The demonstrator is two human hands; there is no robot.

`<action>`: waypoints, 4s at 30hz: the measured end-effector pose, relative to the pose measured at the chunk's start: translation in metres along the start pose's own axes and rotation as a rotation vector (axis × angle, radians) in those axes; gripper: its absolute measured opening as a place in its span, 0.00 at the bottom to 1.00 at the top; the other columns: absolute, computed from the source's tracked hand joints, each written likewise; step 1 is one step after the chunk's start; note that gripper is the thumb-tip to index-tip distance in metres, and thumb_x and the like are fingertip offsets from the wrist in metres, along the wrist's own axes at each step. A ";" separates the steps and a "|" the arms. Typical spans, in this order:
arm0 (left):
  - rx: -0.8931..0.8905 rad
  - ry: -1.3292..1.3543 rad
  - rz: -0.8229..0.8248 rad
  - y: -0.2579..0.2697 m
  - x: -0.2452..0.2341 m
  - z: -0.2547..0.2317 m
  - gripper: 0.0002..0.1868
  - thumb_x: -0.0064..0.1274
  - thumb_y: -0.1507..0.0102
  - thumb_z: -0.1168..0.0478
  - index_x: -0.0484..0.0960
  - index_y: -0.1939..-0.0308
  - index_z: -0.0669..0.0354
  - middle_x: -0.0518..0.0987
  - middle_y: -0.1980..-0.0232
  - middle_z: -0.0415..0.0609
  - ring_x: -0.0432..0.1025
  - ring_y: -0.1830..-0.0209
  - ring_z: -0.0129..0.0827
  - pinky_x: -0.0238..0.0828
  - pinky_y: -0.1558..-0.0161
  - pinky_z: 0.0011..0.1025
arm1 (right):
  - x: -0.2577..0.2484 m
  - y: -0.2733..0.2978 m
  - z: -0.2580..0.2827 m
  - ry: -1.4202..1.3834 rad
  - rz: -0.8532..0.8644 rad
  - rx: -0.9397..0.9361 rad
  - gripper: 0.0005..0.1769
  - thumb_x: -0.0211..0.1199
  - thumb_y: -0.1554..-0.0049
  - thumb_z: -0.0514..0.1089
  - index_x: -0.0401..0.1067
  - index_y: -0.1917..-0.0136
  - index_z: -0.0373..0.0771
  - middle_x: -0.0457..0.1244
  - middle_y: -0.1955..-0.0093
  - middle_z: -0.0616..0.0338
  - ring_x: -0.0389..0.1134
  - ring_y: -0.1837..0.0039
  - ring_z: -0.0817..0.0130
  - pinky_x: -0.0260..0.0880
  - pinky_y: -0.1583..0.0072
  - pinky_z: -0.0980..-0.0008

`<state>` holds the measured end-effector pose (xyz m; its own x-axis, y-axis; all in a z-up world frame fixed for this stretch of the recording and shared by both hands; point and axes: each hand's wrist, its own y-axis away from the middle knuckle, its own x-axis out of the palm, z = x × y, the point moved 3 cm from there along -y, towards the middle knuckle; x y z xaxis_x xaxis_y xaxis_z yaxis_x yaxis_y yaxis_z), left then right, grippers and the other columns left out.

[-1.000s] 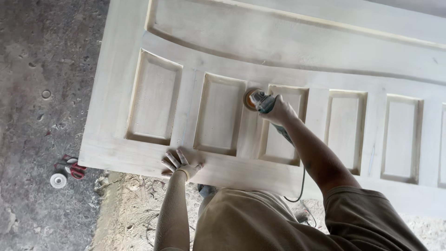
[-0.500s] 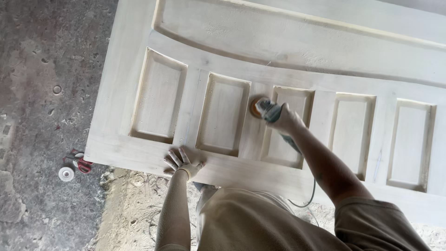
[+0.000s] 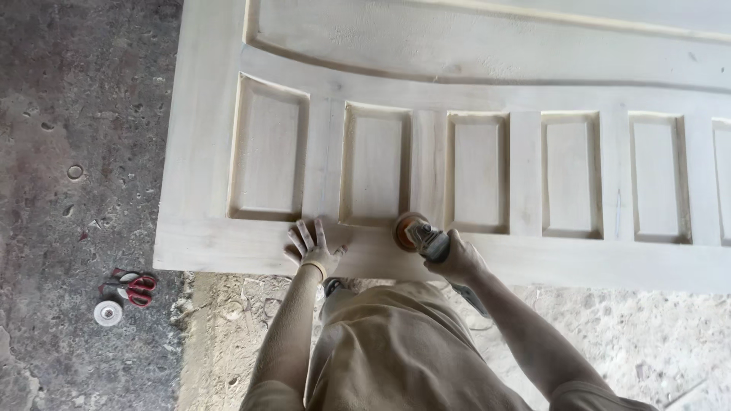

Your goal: The person uses an orbital sander to smooth the surface of a large wooden door laid flat on the floor. They systematically sand the recessed panels and raised frames, moving the tool across the entire door surface.

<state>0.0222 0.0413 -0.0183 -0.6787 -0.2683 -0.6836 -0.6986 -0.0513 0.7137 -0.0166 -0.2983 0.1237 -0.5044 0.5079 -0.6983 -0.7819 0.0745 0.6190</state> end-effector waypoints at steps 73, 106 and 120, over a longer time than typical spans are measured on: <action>-0.115 -0.001 0.146 0.010 -0.047 -0.012 0.66 0.46 0.43 0.19 0.15 0.21 0.30 0.08 0.19 0.54 0.04 0.22 0.63 0.14 0.31 0.78 | -0.104 -0.201 0.107 0.137 -0.109 -0.141 0.49 0.77 0.58 0.62 0.61 0.36 0.29 0.68 0.43 0.36 0.71 0.40 0.45 0.73 0.37 0.54; -0.090 -0.045 0.132 0.006 -0.045 -0.011 0.65 0.44 0.42 0.19 0.14 0.21 0.33 0.08 0.19 0.55 0.05 0.21 0.63 0.14 0.32 0.78 | -0.019 -0.112 0.095 0.295 0.121 -0.245 0.48 0.75 0.57 0.61 0.57 0.37 0.32 0.69 0.51 0.40 0.75 0.49 0.47 0.79 0.45 0.55; -0.091 0.039 0.145 0.018 -0.060 -0.014 0.65 0.49 0.42 0.22 0.17 0.20 0.29 0.11 0.17 0.53 0.05 0.20 0.60 0.14 0.30 0.76 | -0.073 -0.200 0.149 0.225 -0.050 -0.194 0.52 0.74 0.56 0.62 0.55 0.34 0.27 0.68 0.48 0.35 0.74 0.46 0.43 0.76 0.43 0.53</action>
<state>0.0535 0.0430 0.0376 -0.7600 -0.3164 -0.5677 -0.5698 -0.0956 0.8162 0.2308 -0.2227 0.1043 -0.5154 0.3029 -0.8016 -0.8521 -0.0819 0.5170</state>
